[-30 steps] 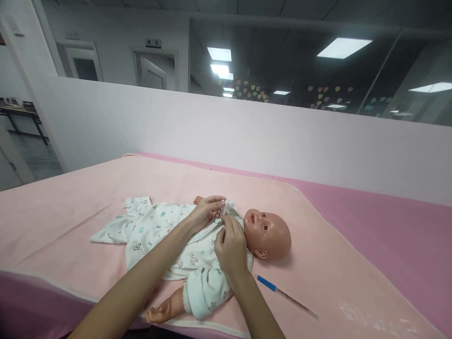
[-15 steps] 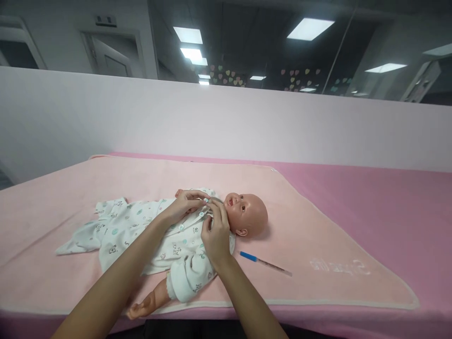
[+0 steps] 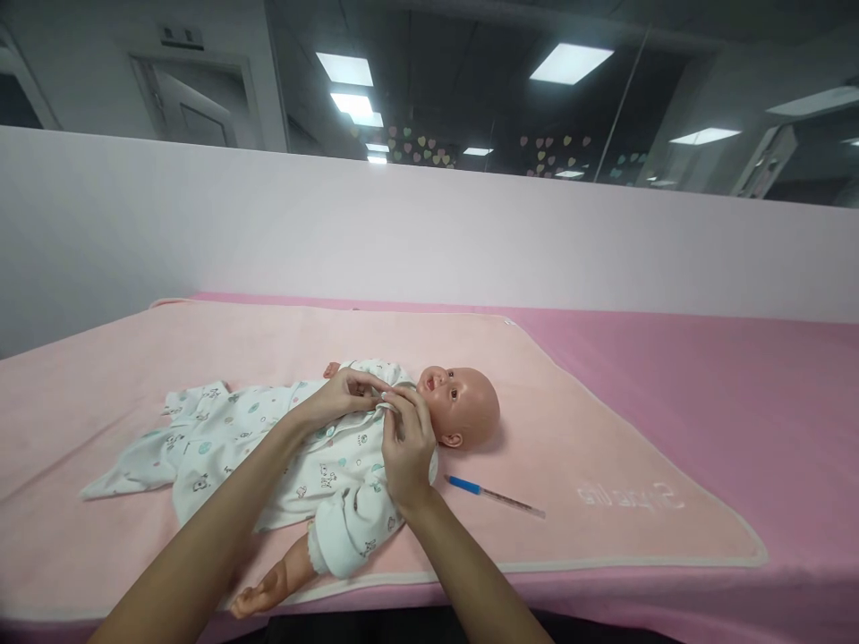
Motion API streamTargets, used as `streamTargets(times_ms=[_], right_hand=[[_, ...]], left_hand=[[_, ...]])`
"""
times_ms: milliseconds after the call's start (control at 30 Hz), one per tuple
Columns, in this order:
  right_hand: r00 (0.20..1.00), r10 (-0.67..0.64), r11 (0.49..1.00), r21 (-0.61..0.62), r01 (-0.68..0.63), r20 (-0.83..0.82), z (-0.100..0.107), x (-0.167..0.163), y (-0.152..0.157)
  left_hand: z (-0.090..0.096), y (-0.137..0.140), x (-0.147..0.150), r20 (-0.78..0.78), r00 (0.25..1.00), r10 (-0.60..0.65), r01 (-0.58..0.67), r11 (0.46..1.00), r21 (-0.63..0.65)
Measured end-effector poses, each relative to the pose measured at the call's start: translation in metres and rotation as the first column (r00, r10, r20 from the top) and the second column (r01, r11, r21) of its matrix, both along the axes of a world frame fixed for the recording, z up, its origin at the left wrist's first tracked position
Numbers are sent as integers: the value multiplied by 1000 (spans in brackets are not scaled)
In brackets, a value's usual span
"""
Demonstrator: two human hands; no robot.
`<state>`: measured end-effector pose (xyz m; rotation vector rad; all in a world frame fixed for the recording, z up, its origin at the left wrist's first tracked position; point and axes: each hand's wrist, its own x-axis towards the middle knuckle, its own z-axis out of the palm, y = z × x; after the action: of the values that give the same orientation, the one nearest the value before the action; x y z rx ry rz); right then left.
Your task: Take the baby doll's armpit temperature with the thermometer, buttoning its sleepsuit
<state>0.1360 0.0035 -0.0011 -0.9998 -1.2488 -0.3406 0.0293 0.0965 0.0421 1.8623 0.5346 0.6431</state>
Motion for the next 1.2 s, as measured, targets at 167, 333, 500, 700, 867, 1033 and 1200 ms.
streamTargets(times_ms=[167,333,500,700,867,1033,1200], right_hand=[[999,-41,998,-56,40,-21,-1,0,1],[999,-48,995,-85,45,-24,-2,1,2],[998,-23,994,-106,16,-65,-4,2,3],[993,25,993,-113,-38,-115,-1,1,2],[992,39,994,-102,-51,-116,0,1,2],[996,12,994,-111,-21,-85,-2,2,4],[995,21,993,-114,-32,-94,-1,2,3]], left_hand=[[6,-5,-3,-19,999,-29,28,998,-52],[11,-8,-6,-50,994,-96,96,995,4],[10,-6,-6,-58,995,-83,85,996,36],[11,-10,-5,-40,997,-71,69,997,-43],[12,-11,-6,-45,997,-55,54,998,-33],[10,-8,-6,-71,997,-25,27,999,38],[9,-8,-5,-77,997,-7,10,999,32]])
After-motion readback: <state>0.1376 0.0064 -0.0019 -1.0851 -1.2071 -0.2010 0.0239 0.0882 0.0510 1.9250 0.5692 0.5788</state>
